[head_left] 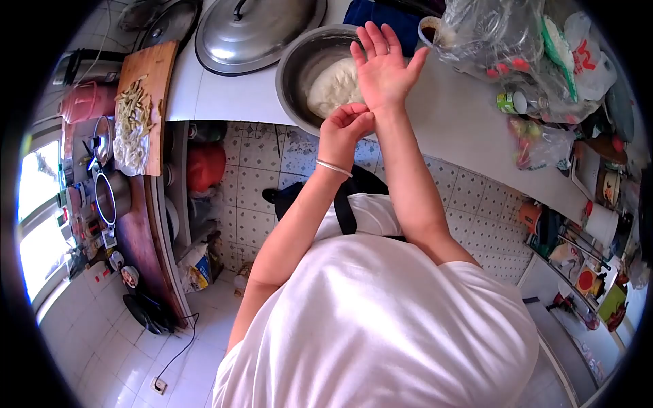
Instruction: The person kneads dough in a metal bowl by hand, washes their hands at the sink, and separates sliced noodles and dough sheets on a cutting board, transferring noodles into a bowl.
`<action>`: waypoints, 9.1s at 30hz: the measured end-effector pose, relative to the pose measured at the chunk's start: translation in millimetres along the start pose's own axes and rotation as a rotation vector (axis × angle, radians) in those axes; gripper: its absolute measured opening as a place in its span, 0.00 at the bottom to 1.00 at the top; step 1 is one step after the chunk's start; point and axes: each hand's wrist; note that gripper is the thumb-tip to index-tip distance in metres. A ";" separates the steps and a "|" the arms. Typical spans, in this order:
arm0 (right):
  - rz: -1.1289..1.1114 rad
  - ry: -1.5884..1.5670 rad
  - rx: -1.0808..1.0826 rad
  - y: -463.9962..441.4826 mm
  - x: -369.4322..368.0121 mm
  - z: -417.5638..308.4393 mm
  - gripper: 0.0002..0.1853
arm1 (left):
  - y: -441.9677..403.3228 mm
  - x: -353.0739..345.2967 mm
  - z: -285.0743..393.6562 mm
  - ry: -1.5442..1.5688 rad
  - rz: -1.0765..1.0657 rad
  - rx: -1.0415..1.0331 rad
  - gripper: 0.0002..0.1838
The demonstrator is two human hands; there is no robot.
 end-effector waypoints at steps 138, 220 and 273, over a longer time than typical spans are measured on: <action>-0.187 -0.411 -0.693 77.5 0.1 1.8 0.20 | -12.5 12.5 26.2 0.103 -0.062 -0.276 0.12; -0.343 0.519 -0.032 96.5 -36.3 -5.6 0.37 | -4.5 7.9 57.2 0.300 -0.235 -0.274 0.11; 0.149 0.451 -0.190 62.4 4.0 -38.8 0.26 | -63.6 28.4 39.3 0.291 0.072 -0.131 0.07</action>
Point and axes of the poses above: each hand's wrist, its own y-axis away from the middle knuckle, its own x-axis out of the back of the hand, z = x × y, and after that the axes turned 13 degrees about -x, right-handed
